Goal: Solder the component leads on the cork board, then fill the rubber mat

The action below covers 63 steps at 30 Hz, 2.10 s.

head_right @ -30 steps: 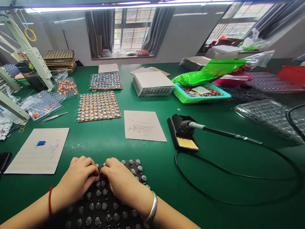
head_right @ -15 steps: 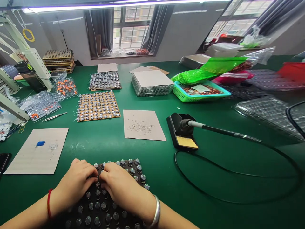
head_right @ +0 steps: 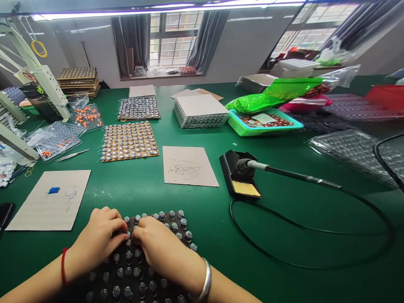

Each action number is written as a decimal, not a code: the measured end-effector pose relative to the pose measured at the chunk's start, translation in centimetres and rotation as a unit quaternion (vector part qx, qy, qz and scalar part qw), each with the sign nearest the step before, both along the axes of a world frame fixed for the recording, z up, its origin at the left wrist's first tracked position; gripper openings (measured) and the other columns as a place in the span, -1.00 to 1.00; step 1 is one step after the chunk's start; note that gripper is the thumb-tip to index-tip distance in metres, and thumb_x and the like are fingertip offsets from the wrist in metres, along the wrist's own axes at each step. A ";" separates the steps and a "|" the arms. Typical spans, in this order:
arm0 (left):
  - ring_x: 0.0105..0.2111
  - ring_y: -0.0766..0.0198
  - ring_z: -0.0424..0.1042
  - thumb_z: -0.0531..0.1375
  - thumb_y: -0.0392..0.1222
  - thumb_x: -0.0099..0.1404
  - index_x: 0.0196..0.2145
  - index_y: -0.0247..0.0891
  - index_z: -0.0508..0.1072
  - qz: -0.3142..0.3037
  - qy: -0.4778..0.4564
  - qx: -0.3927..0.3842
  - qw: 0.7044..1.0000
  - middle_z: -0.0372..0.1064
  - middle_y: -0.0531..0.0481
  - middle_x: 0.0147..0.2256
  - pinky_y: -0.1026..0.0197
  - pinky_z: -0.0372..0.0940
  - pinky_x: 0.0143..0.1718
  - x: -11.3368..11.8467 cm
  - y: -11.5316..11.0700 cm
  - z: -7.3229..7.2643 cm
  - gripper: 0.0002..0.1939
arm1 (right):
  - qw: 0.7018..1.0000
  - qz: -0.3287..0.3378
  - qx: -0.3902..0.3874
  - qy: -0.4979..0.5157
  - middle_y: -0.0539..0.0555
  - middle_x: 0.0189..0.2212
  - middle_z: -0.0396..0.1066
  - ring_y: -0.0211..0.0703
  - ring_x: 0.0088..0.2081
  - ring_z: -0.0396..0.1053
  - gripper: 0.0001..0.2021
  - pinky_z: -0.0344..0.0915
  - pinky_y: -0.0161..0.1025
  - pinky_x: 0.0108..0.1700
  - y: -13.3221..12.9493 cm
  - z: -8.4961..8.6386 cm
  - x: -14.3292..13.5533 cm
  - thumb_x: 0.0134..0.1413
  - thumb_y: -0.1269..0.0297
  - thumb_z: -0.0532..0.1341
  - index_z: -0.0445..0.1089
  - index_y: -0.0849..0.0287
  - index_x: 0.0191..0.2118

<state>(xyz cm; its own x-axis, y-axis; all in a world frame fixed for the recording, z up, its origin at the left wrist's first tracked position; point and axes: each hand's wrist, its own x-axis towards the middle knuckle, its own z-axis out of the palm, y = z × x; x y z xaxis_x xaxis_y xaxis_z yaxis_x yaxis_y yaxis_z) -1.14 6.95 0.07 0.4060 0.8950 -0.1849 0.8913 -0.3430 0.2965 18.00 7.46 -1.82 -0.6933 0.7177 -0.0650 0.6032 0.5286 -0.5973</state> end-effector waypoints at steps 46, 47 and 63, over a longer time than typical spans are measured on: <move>-0.38 0.31 0.52 0.17 -0.41 0.19 -0.37 -0.16 0.57 0.020 -0.110 -0.119 0.987 0.58 0.17 -0.39 0.32 0.28 -0.34 -0.3 1.9 1.0 -0.78 | 0.999 -0.014 -0.042 0.003 0.03 -0.34 0.39 -0.16 -0.27 0.37 -0.80 0.25 -0.27 -0.22 1.2 1.8 1.7 0.14 0.59 0.23 0.52 0.16 -0.31; -0.37 0.29 0.52 0.18 -0.40 0.19 -0.38 -0.16 0.58 0.023 -0.107 -0.116 0.987 0.58 0.16 -0.38 0.31 0.28 -0.32 -0.3 2.1 1.0 -0.79 | 0.999 -0.006 -0.046 -0.005 0.03 -0.34 0.40 -0.15 -0.27 0.37 -0.83 0.24 -0.27 -0.23 1.2 1.8 1.8 0.12 0.58 0.26 0.52 0.16 -0.32; -0.19 0.12 0.35 0.34 -0.34 0.22 -0.38 -0.16 0.55 0.003 -0.039 -0.058 0.998 0.41 0.04 -0.30 0.06 0.11 -0.17 0.3 -0.4 0.7 -0.91 | 0.996 -0.030 -0.057 -0.058 0.10 -0.32 0.43 -0.08 -0.23 0.39 -0.89 0.30 -0.21 -0.16 0.8 1.4 1.5 0.12 0.56 0.29 0.49 0.23 -0.37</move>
<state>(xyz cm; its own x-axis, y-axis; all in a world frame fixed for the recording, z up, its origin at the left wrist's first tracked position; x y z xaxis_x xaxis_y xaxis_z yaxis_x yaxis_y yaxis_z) -0.83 6.55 0.72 0.4174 0.8722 -0.2549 0.8659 -0.2968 0.4026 19.48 8.28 -0.38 -0.6325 0.7411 -0.2251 0.6998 0.4222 -0.5762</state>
